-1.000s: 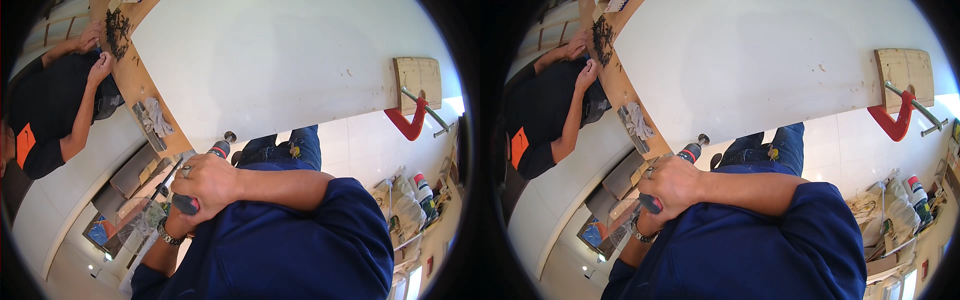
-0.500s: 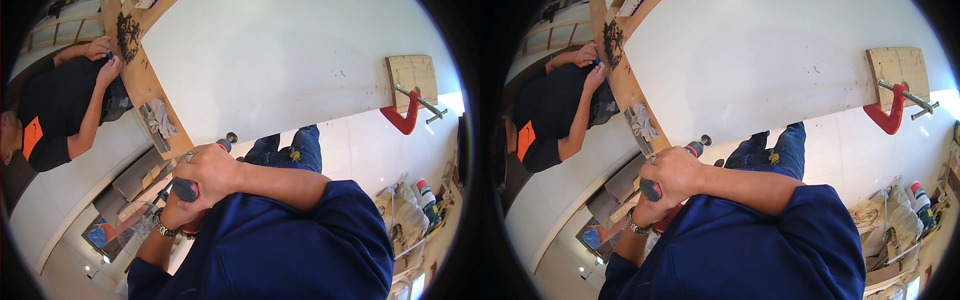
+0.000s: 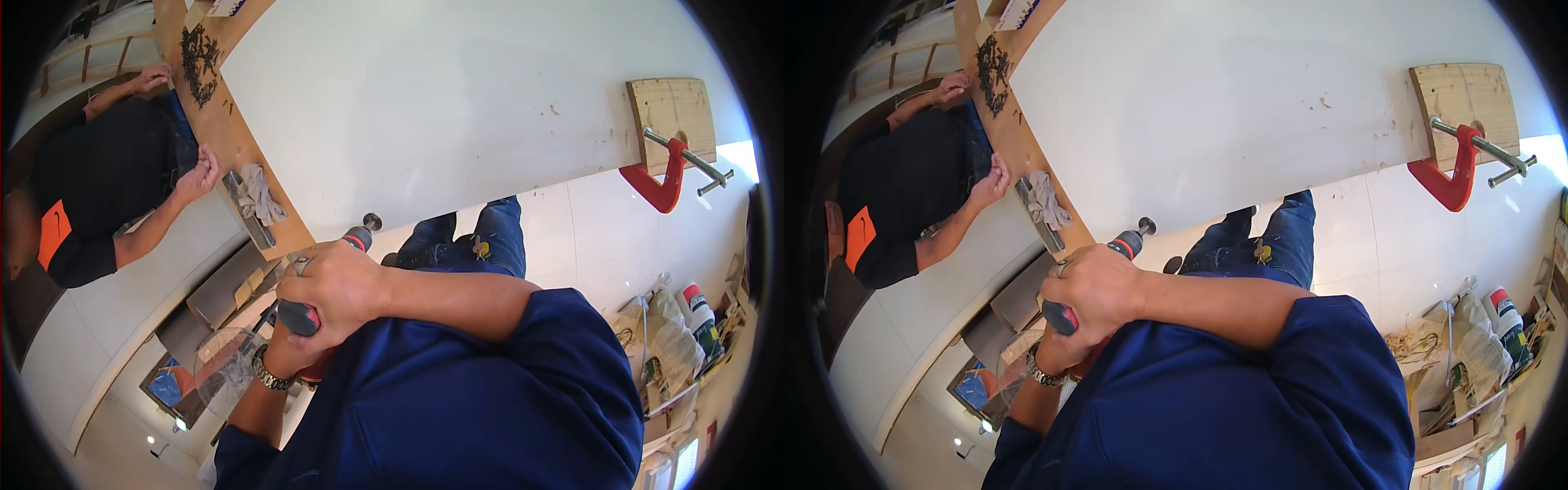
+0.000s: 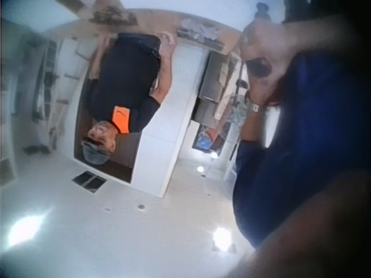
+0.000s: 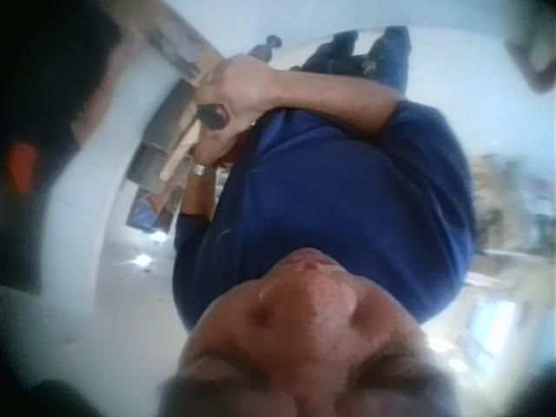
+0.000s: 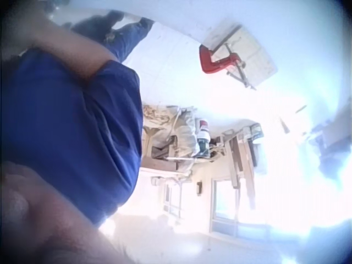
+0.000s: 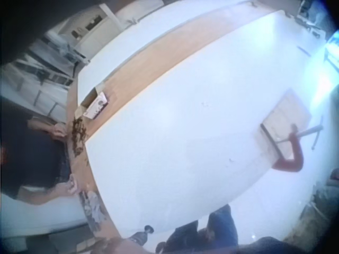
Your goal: The person drills a hole into a white furniture panel using a power drill and then drills into a smaller wooden piece held by a clamp.
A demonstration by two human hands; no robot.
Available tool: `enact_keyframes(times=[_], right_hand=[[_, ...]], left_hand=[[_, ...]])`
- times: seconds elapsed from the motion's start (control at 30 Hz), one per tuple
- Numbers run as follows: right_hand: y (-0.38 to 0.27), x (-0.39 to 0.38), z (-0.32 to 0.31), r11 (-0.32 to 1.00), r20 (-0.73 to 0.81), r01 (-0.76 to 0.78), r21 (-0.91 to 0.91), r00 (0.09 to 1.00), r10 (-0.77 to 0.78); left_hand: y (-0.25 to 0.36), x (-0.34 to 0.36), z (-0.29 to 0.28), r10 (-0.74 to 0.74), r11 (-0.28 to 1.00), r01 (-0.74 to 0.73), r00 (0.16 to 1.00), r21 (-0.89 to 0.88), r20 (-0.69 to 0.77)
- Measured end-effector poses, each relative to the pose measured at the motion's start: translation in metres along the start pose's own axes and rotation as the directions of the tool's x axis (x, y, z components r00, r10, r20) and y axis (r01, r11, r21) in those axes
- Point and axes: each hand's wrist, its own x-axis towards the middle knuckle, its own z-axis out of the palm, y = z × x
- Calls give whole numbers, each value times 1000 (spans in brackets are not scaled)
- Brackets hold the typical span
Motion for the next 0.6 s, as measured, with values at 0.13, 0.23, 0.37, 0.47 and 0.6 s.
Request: enact_keyframes(times=[0.13,0.23,0.37,0.47,0.6], right_hand=[[-2,-2,-2,999,18,38,6,999,-38],[-2,0,-2,999,53,30,-16,998,-29],[-3,2,-2,1000,47,1,-19,999,0],[-10,3,0,999,12,43,9,999,-44],[-29,7,-3,997,70,70,-29,995,-67]], left_hand=[[-2,-4,7,2,1000,-2,999,-12,-36],[2,-3,8,-2,1000,2,998,13,-60],[18,4,3,3,1000,-1,996,22,-86],[6,-2,1,15,994,-20,999,104,44],[13,-26,-1,24,995,-20,999,96,-48]])
